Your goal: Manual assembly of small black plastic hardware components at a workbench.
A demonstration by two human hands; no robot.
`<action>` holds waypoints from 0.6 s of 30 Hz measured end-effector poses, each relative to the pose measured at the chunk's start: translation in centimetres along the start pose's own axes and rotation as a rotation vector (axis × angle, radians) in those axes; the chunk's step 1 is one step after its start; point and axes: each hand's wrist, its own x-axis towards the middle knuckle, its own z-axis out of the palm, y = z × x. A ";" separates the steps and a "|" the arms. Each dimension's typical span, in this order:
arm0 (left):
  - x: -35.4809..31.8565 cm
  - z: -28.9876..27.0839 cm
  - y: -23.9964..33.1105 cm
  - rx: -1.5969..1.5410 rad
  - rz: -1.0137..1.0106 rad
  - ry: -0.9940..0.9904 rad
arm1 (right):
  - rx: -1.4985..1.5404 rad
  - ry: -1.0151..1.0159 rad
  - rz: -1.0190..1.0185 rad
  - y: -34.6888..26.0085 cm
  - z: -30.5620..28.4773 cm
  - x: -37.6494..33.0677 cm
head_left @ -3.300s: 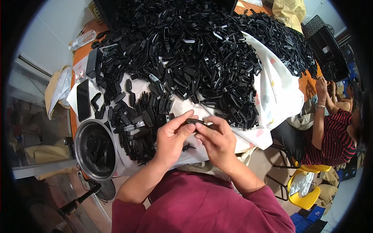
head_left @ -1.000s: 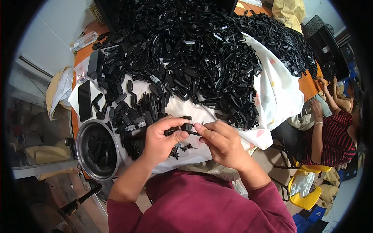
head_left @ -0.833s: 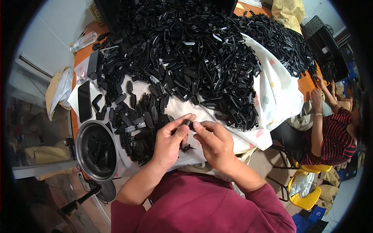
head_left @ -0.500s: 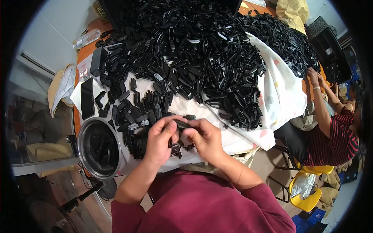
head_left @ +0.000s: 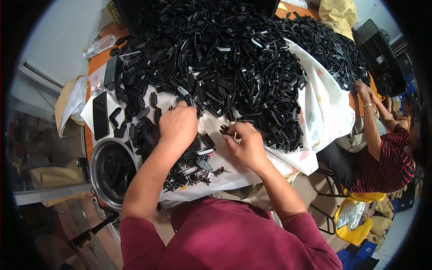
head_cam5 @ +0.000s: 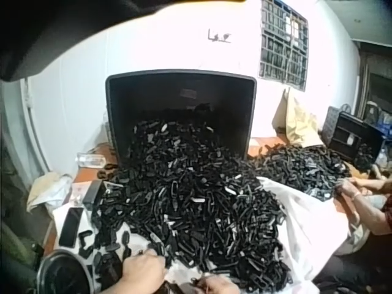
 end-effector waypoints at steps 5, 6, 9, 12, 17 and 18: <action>-1.6 -0.7 0.6 -0.865 -0.066 0.146 | 0.299 -0.023 0.360 -0.4 -1.2 0.1; -2.2 -0.2 0.4 -1.248 -0.084 0.232 | -0.028 -0.077 0.209 0.0 -0.7 -0.2; -3.3 -0.5 -0.5 -1.404 -0.112 0.155 | -0.069 -0.005 -0.064 -0.9 0.4 -0.5; -4.2 -0.3 -1.0 -1.571 -0.095 0.153 | -0.194 -0.242 -0.286 -2.2 2.3 -1.0; -6.0 0.0 -1.1 -1.590 -0.094 0.176 | 0.082 -0.191 -0.214 -1.8 1.6 -0.1; -6.3 0.0 -0.8 -1.596 -0.110 0.165 | 0.298 -0.146 -0.138 -1.7 1.4 0.0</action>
